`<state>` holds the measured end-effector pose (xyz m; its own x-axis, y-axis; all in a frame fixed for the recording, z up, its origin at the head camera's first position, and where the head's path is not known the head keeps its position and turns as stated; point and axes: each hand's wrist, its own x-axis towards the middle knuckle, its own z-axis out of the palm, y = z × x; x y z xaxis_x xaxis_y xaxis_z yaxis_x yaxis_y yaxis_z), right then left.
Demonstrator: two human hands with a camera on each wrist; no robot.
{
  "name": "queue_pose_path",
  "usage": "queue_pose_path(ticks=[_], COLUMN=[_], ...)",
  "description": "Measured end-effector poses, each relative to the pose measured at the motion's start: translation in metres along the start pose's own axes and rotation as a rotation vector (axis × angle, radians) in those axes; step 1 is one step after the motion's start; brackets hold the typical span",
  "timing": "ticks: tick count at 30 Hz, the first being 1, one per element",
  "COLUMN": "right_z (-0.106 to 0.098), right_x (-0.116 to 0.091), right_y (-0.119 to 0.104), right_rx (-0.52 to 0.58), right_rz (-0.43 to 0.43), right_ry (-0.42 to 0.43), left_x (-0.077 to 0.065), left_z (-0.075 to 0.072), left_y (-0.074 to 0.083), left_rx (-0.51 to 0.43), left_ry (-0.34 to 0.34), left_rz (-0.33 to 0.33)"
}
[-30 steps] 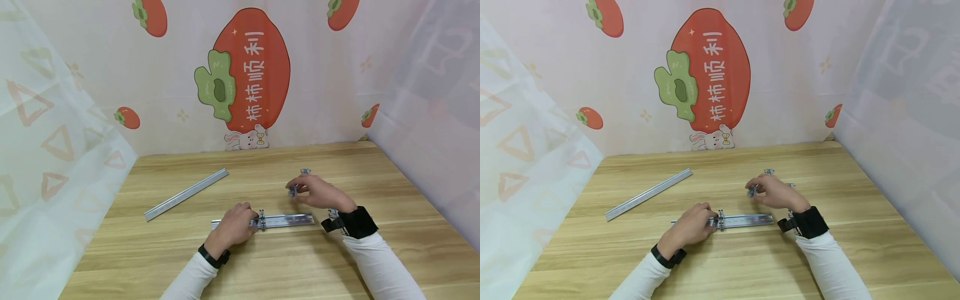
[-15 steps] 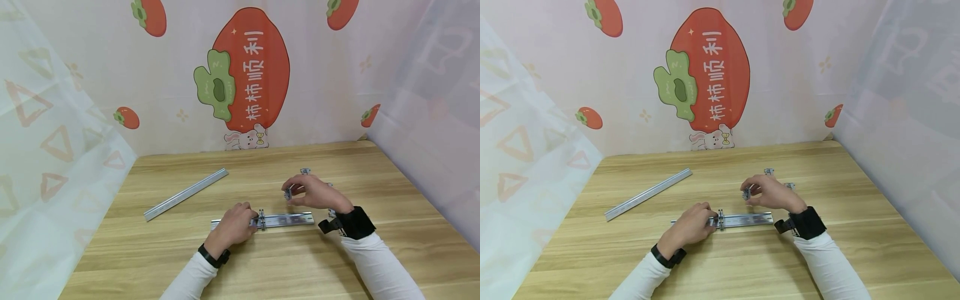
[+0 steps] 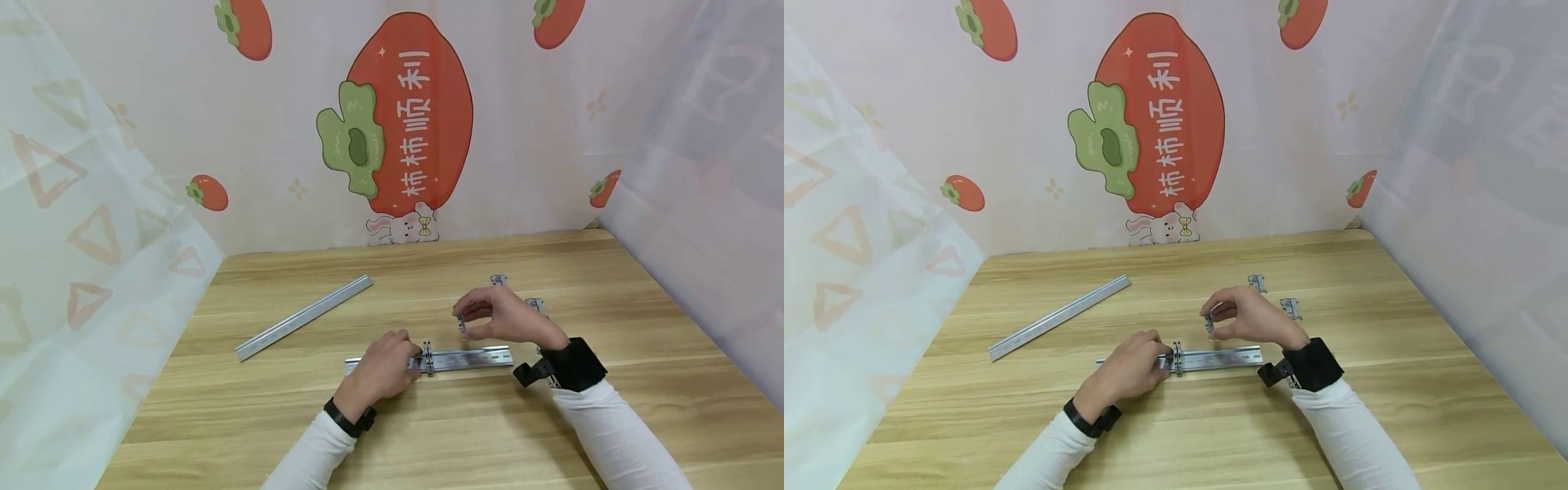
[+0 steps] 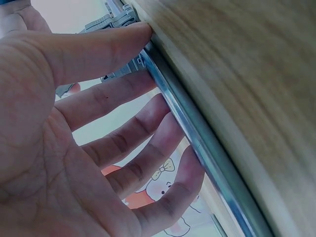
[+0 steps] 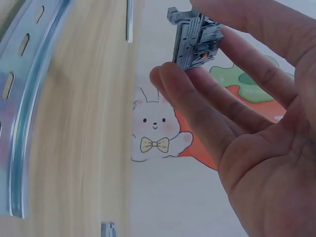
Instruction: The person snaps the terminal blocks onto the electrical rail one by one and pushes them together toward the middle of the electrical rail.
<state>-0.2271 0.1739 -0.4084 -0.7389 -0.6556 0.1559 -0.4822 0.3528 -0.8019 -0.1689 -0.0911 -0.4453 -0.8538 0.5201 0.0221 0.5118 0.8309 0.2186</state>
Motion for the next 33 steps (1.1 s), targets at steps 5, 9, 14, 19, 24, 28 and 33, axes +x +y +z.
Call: queue_pose_path(ticks=[5,9,14,19,24,28,33], right_z=[0.0,0.002,0.002,0.002,0.003,0.006,0.013], right_x=[0.001,0.003,0.002,0.002,0.002,0.003,0.005], right_y=[-0.001,-0.003,-0.004,-0.004,-0.003,-0.003,-0.001], right_rx=[0.047,0.09,0.117,0.128,0.157,0.168,0.177], right_rz=[0.002,0.009,0.018,0.006,-0.001,-0.006,0.009], right_ry=[0.009,0.017,0.023,0.018,-0.009,-0.024,-0.051], left_x=[0.0,0.0,0.0,0.0,0.0,0.0,0.0], left_z=[-0.001,-0.001,-0.001,0.0,0.0,0.0,0.0], left_y=[0.0,0.0,0.0,0.0,0.0,-0.001,-0.001], left_rx=[0.002,0.005,0.005,0.006,0.009,0.014,0.012], left_ry=[0.001,0.0,0.001,0.006,0.008,0.009,0.009], left_rz=[0.004,0.006,0.006,0.008,0.01,0.011,0.012])
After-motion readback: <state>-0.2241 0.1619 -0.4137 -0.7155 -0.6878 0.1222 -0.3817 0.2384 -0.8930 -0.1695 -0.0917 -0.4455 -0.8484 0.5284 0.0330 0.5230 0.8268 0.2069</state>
